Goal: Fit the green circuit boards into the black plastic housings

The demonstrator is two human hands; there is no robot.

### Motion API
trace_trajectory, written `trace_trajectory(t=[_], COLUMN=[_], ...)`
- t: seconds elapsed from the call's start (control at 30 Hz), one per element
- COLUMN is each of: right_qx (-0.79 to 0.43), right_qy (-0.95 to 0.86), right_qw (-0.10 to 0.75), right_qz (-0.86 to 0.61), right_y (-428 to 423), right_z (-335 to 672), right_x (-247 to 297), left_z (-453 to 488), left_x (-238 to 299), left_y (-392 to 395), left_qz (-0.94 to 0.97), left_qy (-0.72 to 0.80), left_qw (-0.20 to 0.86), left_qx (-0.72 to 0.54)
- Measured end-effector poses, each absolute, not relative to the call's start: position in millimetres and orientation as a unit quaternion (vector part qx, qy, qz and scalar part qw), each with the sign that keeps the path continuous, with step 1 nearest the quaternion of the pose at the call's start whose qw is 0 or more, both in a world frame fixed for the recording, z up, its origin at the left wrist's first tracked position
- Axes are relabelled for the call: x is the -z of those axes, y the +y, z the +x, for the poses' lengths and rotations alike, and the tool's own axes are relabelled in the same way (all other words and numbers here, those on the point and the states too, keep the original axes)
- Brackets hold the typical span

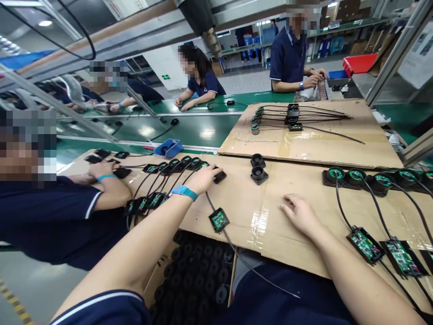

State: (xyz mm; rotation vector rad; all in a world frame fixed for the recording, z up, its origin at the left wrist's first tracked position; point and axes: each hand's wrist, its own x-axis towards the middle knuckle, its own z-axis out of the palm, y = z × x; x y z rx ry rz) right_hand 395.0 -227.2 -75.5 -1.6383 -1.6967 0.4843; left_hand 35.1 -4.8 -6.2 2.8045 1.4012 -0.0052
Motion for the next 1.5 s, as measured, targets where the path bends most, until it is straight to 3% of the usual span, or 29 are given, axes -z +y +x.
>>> trace_trajectory(t=[0.23, 0.37, 0.53, 0.63, 0.73, 0.83, 0.93, 1.0, 1.2, 1.37, 1.5], right_qx=[-0.211, -0.214, -0.239, -0.222, -0.125, -0.056, -0.014, 0.011, -0.04, -0.056, -0.055], right_qy=[-0.643, -0.639, -0.604, -0.613, -0.656, -0.686, -0.713, -0.724, -0.716, -0.705, -0.7], right_qw=[0.371, 0.382, 0.377, 0.375, 0.371, 0.304, 0.222, 0.184, 0.095, 0.096, 0.139], right_qz=[-0.636, -0.632, -0.66, -0.659, -0.646, -0.659, -0.664, -0.665, -0.69, -0.701, -0.698], right_y=[-222, -220, -208, -168, -95, -12, 60, 100, 172, 157, 83], right_z=[396, 395, 389, 382, 375, 373, 371, 367, 349, 350, 368], right_x=[73, 79, 64, 29, -4, -19, -21, -19, -11, -12, -28], left_z=[34, 39, 15, -38, -98, -118, -70, -14, 93, 85, 85], left_x=[4, 8, 43, 60, 64, 58, 55, 60, 84, 90, 94], left_y=[-9, -87, -188, -192, -169, -155, -153, -150, -118, -112, -117], left_qz=[0.902, 0.824, 0.827, 0.847, 0.866, 0.857, 0.84, 0.838, 0.858, 0.852, 0.85], left_qy=[0.427, 0.551, 0.561, 0.525, 0.492, 0.506, 0.511, 0.496, 0.466, 0.457, 0.462], left_qw=[-0.067, -0.088, -0.004, 0.031, 0.027, -0.02, -0.037, 0.008, 0.047, 0.061, 0.056], left_qx=[-0.014, -0.099, -0.044, -0.075, -0.088, -0.1, -0.176, -0.226, -0.211, -0.247, -0.249])
